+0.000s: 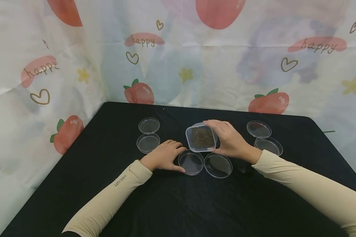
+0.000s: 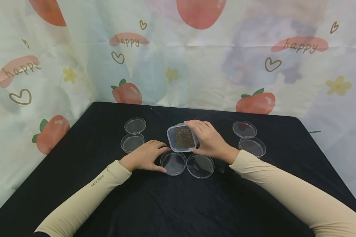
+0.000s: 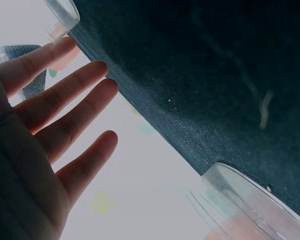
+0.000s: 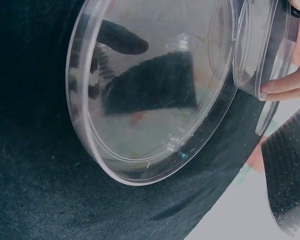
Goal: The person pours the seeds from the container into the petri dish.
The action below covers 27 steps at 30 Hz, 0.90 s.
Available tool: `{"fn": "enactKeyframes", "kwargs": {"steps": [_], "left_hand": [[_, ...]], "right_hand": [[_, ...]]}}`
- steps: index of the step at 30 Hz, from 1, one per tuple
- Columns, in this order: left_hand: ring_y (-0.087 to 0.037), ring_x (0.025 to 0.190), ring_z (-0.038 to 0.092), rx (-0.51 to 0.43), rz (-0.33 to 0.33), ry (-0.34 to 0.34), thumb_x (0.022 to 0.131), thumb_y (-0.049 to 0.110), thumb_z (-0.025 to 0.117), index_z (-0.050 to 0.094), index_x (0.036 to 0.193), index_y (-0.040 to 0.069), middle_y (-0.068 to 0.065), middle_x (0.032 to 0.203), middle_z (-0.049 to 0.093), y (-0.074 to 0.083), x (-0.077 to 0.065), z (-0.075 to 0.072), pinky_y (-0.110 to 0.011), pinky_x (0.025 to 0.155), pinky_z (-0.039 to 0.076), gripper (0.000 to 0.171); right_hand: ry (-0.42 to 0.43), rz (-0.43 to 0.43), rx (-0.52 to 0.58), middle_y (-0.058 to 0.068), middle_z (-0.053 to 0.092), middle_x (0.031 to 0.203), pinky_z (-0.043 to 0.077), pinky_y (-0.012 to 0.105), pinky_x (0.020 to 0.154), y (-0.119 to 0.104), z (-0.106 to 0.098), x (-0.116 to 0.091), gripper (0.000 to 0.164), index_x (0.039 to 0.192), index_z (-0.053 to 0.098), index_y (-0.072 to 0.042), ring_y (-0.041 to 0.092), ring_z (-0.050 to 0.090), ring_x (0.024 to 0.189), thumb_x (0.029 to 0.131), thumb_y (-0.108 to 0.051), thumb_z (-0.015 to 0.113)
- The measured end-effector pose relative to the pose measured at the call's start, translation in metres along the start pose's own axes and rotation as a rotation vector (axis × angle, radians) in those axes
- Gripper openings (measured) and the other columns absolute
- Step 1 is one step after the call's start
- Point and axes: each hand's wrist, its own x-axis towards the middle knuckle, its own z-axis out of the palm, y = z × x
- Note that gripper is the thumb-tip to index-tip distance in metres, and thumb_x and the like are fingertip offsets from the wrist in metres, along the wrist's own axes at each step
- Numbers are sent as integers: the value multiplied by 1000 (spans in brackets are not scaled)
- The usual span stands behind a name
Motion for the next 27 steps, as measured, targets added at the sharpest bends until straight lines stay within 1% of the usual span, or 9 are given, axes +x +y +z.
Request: {"fn": "enactKeyframes", "kwargs": {"steps": [10, 17, 21, 27], "left_hand": [[-20, 125, 49, 2, -4, 5, 74, 75, 56, 50, 135, 18, -4, 132, 54, 0, 0, 2, -38, 112, 32, 83], [-20, 124, 49, 7, 0, 12, 75, 74, 56, 51, 135, 18, -4, 131, 55, 0, 0, 1, -38, 112, 33, 83], [-20, 124, 49, 9, 0, 10, 75, 74, 56, 51, 135, 18, -4, 131, 55, 0, 0, 0, -38, 112, 33, 83], [-20, 124, 49, 7, 2, 7, 75, 73, 56, 50, 135, 17, -3, 130, 55, 0, -1, 0, -37, 112, 33, 82]], "right_hand": [[1, -33, -31, 17, 53, 130, 42, 50, 92, -1, 1, 1, 101, 134, 44, -1, 31, 50, 118, 50, -26, 93], [12, -85, -30, 18, 53, 129, 42, 50, 90, -1, 0, 2, 101, 133, 46, 1, 32, 50, 117, 47, -23, 93], [9, -112, -42, 19, 53, 129, 42, 50, 89, -1, 0, 2, 99, 133, 45, 1, 32, 50, 117, 49, -23, 92], [-3, -123, -61, 18, 53, 130, 41, 50, 91, -1, 1, 2, 99, 134, 44, 0, 32, 50, 118, 51, -26, 92]]}}
